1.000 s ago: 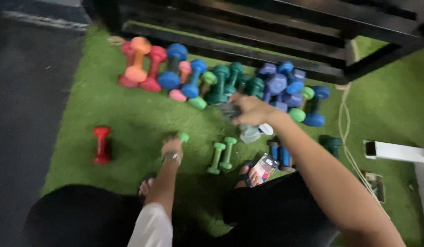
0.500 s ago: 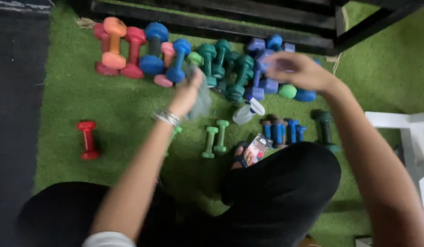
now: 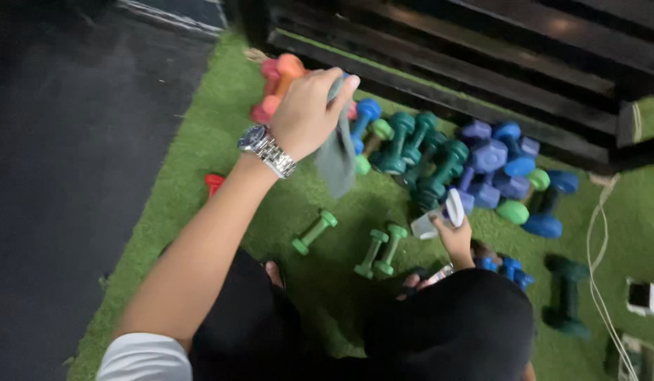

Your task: The person cleans dumbbells by spraying them with a cleaning liquid and wiping them with a cloth.

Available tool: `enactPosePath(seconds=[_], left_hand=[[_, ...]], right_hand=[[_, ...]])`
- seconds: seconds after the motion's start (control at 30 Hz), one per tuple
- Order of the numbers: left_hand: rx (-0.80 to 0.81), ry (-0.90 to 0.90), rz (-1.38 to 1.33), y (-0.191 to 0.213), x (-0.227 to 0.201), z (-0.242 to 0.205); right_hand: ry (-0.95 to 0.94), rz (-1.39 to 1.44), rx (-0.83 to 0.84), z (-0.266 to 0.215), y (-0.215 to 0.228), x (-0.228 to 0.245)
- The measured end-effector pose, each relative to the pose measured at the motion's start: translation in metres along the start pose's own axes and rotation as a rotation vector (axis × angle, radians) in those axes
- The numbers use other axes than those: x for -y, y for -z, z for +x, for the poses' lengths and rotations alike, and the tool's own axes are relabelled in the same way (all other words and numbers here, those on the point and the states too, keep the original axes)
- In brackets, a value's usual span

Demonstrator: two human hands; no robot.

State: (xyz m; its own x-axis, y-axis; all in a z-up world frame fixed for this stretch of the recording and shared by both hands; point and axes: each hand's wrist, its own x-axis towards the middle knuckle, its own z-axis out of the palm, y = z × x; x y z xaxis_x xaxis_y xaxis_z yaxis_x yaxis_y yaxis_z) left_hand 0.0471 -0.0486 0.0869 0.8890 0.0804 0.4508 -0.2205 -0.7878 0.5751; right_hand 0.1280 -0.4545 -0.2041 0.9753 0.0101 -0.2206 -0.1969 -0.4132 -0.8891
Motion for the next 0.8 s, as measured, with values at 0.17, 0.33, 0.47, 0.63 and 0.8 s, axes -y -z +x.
enactPosePath(seconds=[0.17,0.33,0.47,0.63,0.8], left_hand=[[0.081,0.108,-0.232,0.025,-0.017,-0.017],[0.314,0.207,-0.662,0.035,-0.033,-0.036],[0.886,0.971,-0.970,0.008,-0.012,-0.051],[0.483,0.896,-1.383,0.015,-0.030,-0.040],[0.290,0.802,-1.436,-0.006,-0.021,-0.038]], right_hand=[[0.052,-0.237,-0.009,0.031,-0.013,0.009],[0.358,0.081,0.266,0.035,0.008,0.099],[0.284,-0.111,0.625,-0.014,0.038,0.252],[0.146,0.160,0.866,-0.073,0.008,0.334],[-0.163,0.322,0.939,-0.067,-0.019,0.284]])
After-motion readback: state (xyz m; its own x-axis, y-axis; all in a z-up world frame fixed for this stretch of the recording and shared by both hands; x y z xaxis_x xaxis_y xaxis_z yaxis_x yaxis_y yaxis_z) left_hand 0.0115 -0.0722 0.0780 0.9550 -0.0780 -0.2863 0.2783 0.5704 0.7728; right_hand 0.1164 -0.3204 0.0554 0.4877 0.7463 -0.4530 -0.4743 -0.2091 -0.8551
